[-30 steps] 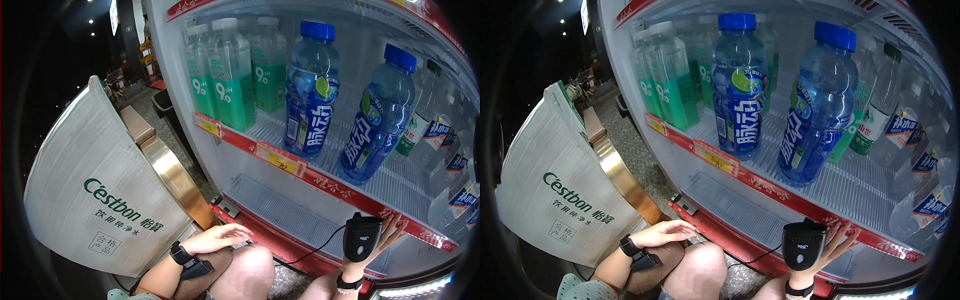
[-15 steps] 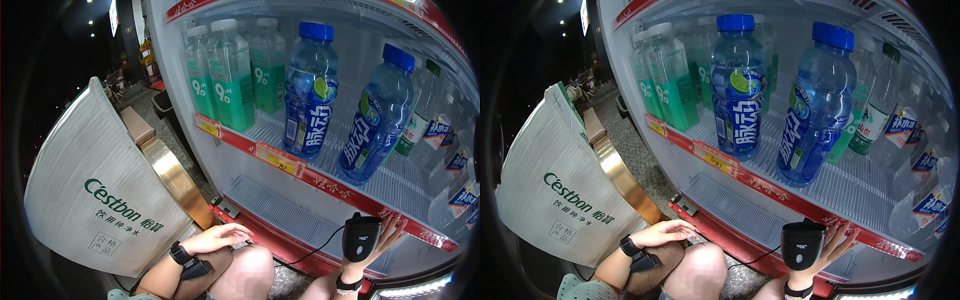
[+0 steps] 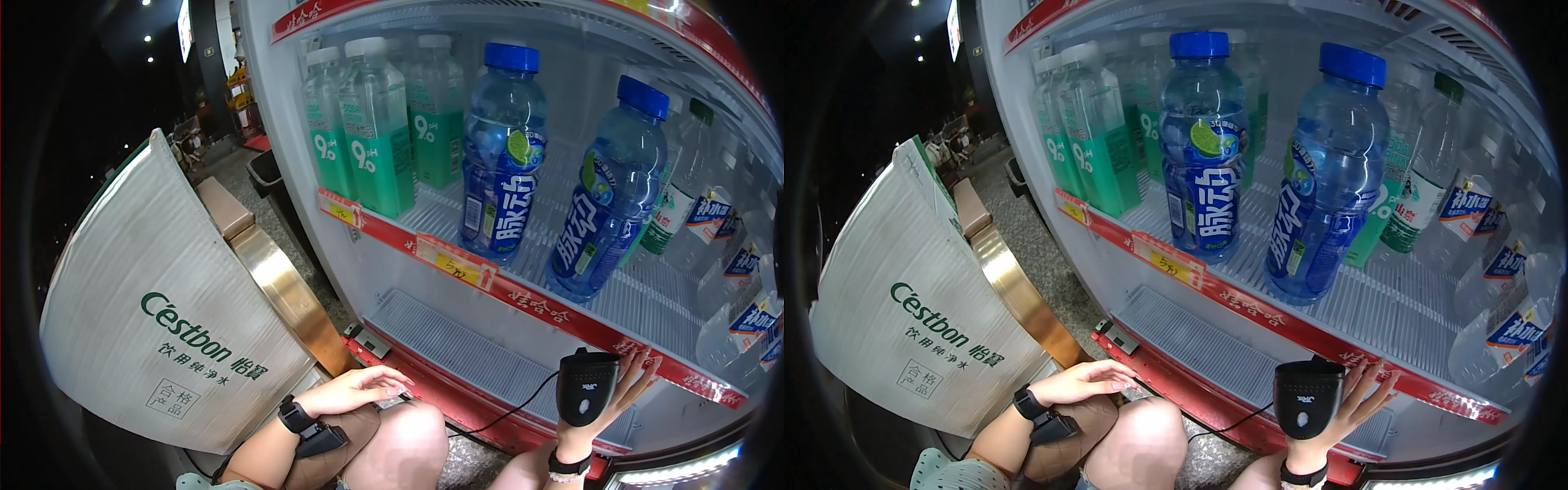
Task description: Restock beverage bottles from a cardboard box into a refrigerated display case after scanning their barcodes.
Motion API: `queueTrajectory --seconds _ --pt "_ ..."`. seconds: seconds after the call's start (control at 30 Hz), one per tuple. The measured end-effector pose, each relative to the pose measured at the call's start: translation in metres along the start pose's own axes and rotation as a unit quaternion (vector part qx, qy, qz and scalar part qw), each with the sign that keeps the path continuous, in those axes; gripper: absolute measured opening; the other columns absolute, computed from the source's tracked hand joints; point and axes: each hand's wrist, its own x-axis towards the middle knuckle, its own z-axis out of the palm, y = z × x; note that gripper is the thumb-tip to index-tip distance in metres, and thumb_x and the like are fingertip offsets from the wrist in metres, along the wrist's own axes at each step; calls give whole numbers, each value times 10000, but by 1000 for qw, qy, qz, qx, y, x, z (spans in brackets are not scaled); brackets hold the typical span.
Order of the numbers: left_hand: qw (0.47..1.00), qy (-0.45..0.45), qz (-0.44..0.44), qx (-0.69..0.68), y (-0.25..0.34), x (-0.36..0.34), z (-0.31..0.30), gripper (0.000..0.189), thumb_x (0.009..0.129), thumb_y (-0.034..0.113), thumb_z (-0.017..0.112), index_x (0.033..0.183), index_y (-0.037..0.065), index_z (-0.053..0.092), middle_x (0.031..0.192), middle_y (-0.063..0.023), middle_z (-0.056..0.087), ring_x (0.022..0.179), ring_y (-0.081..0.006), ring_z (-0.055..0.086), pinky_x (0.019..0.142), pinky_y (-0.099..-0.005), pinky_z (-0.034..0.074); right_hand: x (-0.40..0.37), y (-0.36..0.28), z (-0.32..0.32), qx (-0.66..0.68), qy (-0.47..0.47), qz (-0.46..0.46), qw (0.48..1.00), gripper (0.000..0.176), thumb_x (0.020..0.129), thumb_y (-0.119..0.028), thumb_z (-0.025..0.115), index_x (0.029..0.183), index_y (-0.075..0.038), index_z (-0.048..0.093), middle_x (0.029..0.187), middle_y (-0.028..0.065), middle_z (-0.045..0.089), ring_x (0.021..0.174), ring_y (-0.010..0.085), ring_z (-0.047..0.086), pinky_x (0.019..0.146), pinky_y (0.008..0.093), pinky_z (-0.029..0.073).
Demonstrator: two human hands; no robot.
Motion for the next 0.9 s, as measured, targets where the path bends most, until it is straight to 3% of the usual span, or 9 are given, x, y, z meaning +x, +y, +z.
queueTrajectory --seconds 0.43,0.5,0.53,0.6,0.9 --pt "1000 -4 5 4 -2 1 0 335 877 187 486 1175 37 448 1077 -73 543 1052 -142 474 919 -286 358 0 0 0 44 17 -3 999 641 825 -408 429 1286 2 257 1349 207 242 1252 449 150 990 579 193" --pt "1000 -4 6 6 0 1 1 333 878 186 487 1174 38 449 1079 -72 542 1053 -141 472 921 -285 356 1 0 -1 87 14 1 996 740 758 -313 571 1335 -51 189 1389 151 187 1287 393 88 1032 507 179" --pt "1000 -4 7 7 1 0 1 331 878 185 487 1173 38 451 1080 -71 540 1053 -140 471 922 -283 355 1 0 0 87 14 1 996 740 758 -313 571 1335 -51 189 1389 151 187 1287 393 88 1032 507 179" --pt "1000 -6 7 0 -1 1 0 329 879 184 485 1172 38 451 1079 -70 540 1054 -139 470 923 -283 354 0 0 3 60 18 -4 998 621 825 -394 433 1273 4 271 1337 222 251 1236 482 153 980 574 219" --pt "1000 -11 6 -13 1 0 1 325 883 183 480 1171 37 450 1078 -69 539 1053 -140 469 923 -283 354 3 -1 -3 75 25 -12 997 600 817 -371 454 1245 25 313 1329 229 267 1235 480 163 977 575 221"
